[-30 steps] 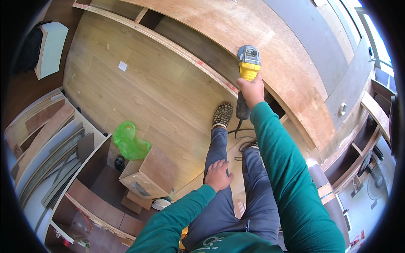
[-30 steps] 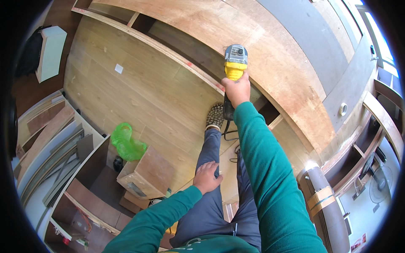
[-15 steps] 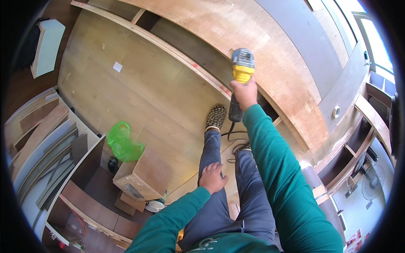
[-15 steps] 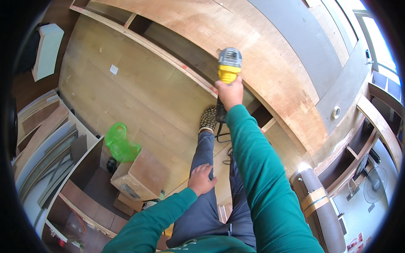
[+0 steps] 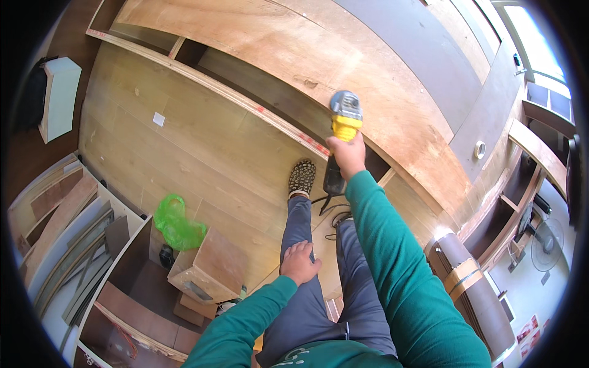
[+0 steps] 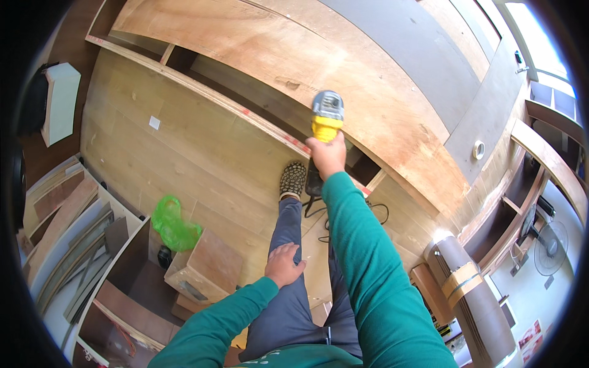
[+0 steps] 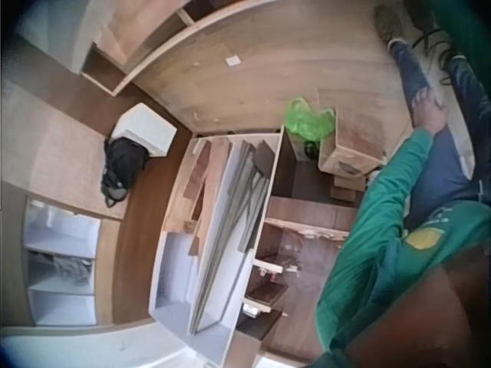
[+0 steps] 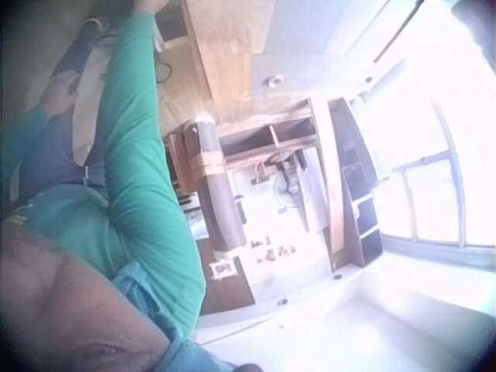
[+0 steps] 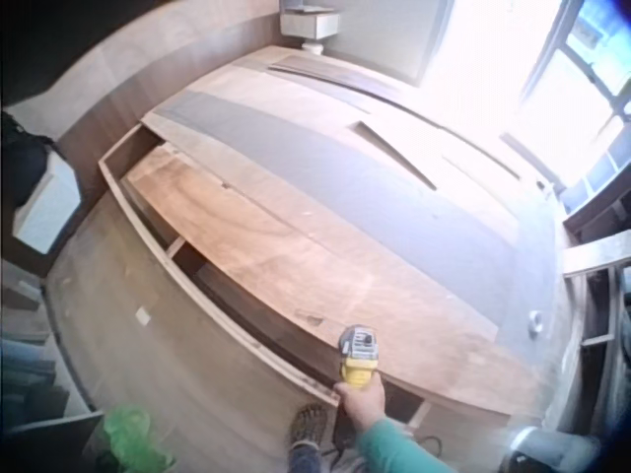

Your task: The person sands the surface and edges of curved wooden boards using an angle grinder and then fits the boards into a wooden cabinet structure.

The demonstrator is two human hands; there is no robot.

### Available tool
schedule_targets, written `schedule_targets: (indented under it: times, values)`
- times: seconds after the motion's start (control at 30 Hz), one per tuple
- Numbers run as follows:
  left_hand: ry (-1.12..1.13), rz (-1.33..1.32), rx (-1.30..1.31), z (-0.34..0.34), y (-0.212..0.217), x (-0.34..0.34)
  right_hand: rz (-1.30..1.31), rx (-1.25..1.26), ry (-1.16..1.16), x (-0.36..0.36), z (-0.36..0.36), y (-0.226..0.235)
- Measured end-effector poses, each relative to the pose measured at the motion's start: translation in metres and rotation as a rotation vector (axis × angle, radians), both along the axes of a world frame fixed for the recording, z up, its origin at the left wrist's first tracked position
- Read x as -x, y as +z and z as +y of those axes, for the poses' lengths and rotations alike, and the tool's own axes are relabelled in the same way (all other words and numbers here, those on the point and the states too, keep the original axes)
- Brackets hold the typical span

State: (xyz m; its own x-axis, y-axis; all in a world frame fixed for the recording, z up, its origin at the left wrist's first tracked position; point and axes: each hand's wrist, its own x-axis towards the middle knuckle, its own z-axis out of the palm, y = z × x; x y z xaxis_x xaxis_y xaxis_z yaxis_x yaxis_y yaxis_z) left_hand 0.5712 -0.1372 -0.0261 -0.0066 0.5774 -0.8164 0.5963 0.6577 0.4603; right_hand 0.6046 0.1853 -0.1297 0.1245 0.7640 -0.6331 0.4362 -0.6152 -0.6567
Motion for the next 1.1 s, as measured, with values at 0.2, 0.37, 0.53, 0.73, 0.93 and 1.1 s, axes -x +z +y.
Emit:
schedule_targets:
  times: [0.2, 0.37, 0.53, 0.73, 0.93, 1.1]
  values:
    - [-0.059, 0.003, 0.004, 0.013, 0.003, 0.006, 0.089, -0.040, -0.286, -0.091, -0.041, 0.012]
    - [-0.140, -0.017, 0.019, 0.022, 0.001, 0.014, 0.105, -0.029, -0.359, -0.164, -0.089, 0.048]
    - [-0.266, 0.001, 0.055, 0.049, 0.003, 0.043, 0.186, 0.068, -0.440, -0.185, -0.122, 0.100]
    - [-0.476, 0.071, 0.133, 0.057, -0.001, 0.044, 0.216, 0.131, -0.498, -0.173, -0.147, 0.127]
    - [-0.498, 0.026, 0.114, 0.029, 0.005, 0.033, 0.326, 0.153, -0.511, -0.140, -0.148, 0.145]
    - [-0.372, 0.009, -0.103, 0.037, 0.014, 0.035, 0.415, 0.150, -0.435, -0.123, -0.148, 0.171]
